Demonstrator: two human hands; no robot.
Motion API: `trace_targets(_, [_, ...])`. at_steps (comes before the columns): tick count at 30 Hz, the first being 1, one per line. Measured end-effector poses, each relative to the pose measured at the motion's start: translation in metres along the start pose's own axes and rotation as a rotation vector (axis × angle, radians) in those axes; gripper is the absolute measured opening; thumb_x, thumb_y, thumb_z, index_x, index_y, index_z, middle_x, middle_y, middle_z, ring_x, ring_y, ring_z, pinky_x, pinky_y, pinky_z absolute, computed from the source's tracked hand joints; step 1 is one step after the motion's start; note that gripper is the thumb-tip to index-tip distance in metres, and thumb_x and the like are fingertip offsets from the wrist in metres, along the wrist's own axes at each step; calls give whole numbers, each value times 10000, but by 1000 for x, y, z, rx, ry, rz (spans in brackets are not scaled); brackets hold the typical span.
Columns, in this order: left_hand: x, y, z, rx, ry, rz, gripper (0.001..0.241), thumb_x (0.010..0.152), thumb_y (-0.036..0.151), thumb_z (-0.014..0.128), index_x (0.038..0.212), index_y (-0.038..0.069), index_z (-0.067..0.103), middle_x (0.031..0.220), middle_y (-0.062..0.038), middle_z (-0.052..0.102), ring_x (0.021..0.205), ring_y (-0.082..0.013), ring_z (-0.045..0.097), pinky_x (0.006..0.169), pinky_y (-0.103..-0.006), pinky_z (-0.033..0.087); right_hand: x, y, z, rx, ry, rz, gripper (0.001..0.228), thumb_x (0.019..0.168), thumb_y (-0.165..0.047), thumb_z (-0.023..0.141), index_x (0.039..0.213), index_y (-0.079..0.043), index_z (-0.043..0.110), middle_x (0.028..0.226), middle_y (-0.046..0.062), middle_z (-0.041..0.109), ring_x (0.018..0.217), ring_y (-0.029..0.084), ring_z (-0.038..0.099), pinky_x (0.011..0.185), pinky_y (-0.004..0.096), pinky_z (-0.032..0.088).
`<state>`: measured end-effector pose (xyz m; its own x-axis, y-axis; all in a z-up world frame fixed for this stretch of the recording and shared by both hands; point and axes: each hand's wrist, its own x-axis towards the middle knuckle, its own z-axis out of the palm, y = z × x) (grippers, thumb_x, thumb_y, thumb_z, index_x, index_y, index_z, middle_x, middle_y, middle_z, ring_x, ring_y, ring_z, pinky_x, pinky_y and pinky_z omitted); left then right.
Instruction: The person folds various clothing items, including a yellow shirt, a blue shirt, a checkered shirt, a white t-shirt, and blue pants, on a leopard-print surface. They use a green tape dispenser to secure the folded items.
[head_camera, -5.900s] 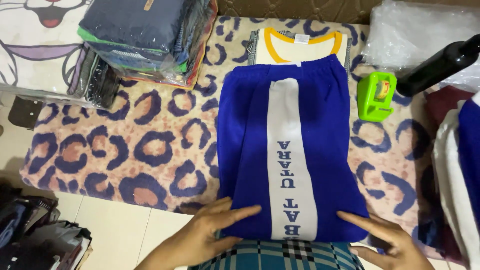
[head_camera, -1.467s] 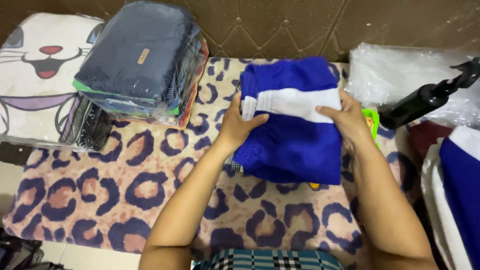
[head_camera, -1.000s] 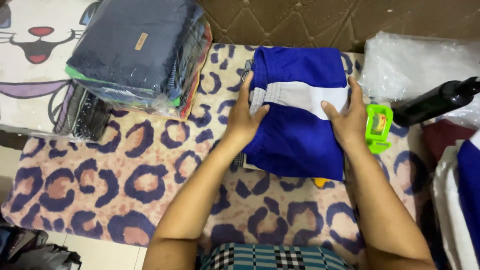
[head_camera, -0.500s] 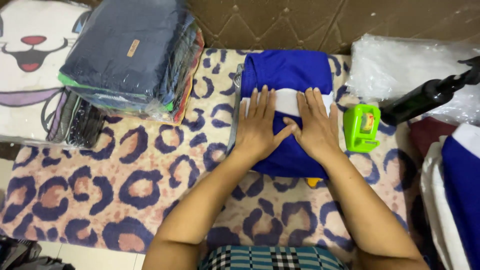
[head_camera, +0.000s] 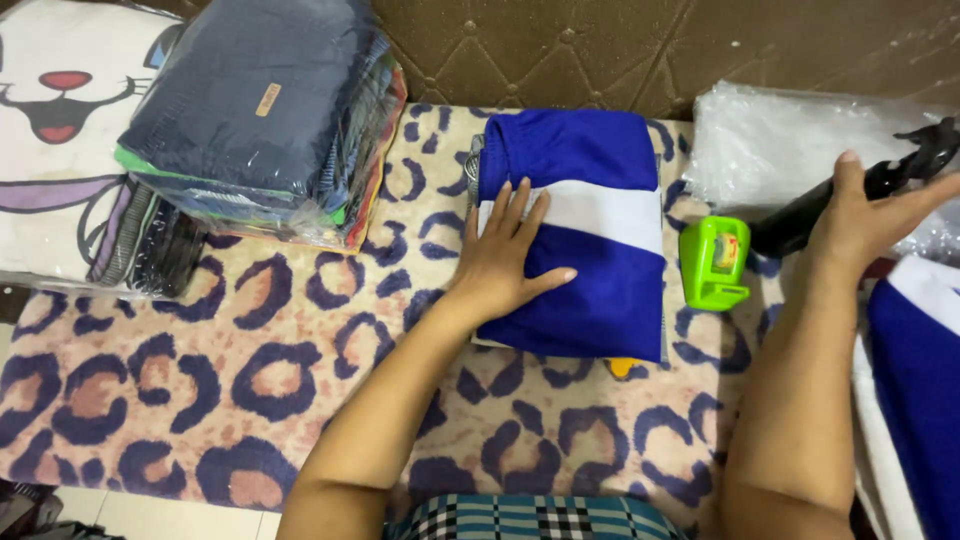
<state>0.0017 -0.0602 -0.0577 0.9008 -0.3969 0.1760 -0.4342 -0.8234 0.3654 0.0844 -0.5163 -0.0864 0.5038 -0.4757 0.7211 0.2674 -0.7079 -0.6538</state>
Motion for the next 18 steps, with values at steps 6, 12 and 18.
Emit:
trace_targets(6, [-11,5,-18,-156,152,63,693,981,488,564,1589,241,343,1699,-157,163,1563,-429,144,1179,-711,123,-5,-65,-12,136,-162,-180,548,1013,239,660,1497,86,453,1129,260,673,966,330,648,911,412,562])
trace_targets(12, [-10,-3,-8,42,39,168,817,926,654,602,1601,309,299,1696,-118,174,1554,-411,108,1187,-663,159,-11,-153,-49,190,-143,-201,145,1190,162,693,1307,126,616,1272,256,657,1133,374,655,1029,449,557])
trace_targets(18, [13,-67,43,-385,332,-287,655,1038,303,428,1566,-34,238,1650,-261,220,1543,-378,201,1228,-460,204,-42,-276,-104,-4,-697,121,529,1014,111,673,1523,51,541,1153,155,559,919,221,538,854,325,492])
